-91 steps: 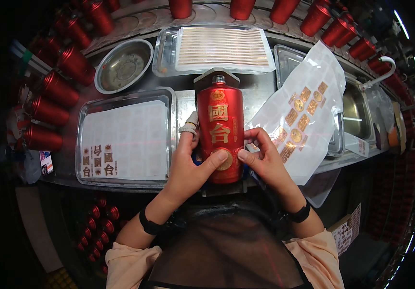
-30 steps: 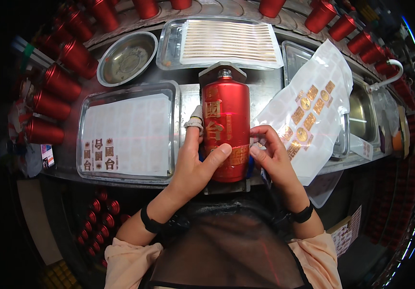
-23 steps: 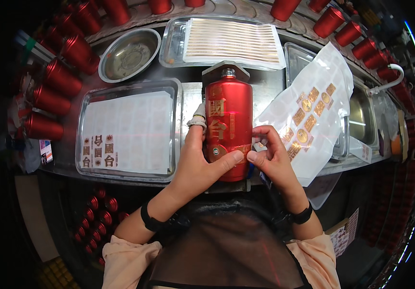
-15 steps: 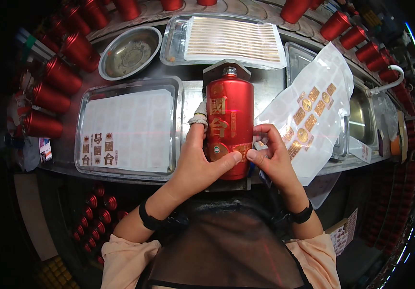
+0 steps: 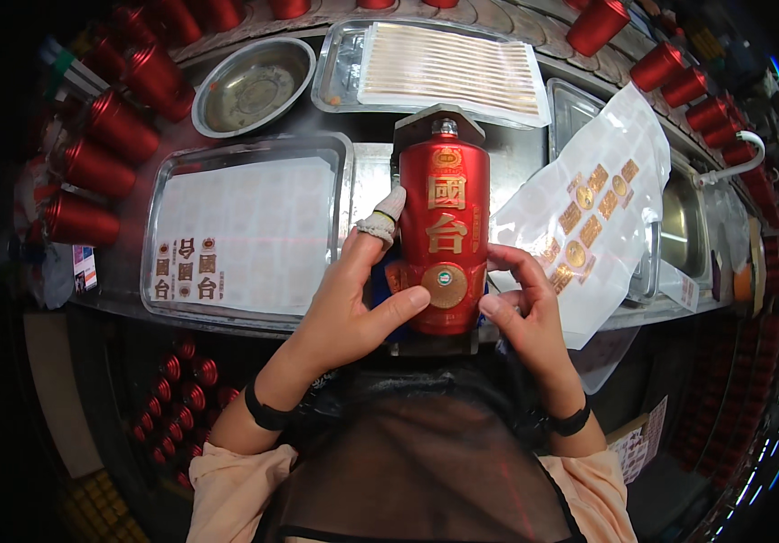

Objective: Applying decorative adhesive labels to red cylindrical canisters on a factory production line.

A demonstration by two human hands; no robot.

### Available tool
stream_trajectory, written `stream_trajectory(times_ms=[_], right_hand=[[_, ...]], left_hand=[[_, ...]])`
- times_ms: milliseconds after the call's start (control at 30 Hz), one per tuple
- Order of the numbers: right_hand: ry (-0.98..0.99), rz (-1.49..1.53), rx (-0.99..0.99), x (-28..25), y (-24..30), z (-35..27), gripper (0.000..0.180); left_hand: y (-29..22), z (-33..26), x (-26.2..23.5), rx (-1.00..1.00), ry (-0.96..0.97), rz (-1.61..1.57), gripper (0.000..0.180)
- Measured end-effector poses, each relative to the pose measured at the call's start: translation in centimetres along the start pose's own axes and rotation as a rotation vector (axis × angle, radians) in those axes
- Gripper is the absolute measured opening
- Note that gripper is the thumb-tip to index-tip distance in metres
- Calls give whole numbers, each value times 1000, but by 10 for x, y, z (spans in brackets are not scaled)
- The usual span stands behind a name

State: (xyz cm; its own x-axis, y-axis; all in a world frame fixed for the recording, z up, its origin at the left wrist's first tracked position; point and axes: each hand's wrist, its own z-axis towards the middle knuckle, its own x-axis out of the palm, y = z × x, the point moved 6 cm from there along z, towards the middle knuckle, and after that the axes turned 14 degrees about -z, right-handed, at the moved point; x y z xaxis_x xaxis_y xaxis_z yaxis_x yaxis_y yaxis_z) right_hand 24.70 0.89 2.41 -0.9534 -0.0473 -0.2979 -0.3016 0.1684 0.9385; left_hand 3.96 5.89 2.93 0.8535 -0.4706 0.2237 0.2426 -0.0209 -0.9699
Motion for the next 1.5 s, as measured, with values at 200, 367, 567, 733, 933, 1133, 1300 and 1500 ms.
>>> stream_trajectory(times_ms=[200,367,567,733,933,1133,1300,1500], right_hand=[[-4,-44,-47,8,-4,1,69],[20,-53,-56,10,-1,1,73],[49,-47,-26,10,-1,0,74],[77,45,-38,6,-6,4,67],[124,157,67,4,-15,4,58],[67,3,-69,9,-11,6,69],[73,2,-60,7,-8,5,73],[144,89,2,4,-6,6,73]], left_hand=[[-1,-6,0,-7,120,224,102],[6,-10,2,-77,79,169,104],[9,-8,-3,-4,117,123,93],[13,-8,-6,10,135,23,81],[15,-8,-11,6,158,18,80],[12,-8,-3,1,99,142,96],[15,-7,-5,-6,93,145,98],[19,-8,-5,-4,94,101,100]])
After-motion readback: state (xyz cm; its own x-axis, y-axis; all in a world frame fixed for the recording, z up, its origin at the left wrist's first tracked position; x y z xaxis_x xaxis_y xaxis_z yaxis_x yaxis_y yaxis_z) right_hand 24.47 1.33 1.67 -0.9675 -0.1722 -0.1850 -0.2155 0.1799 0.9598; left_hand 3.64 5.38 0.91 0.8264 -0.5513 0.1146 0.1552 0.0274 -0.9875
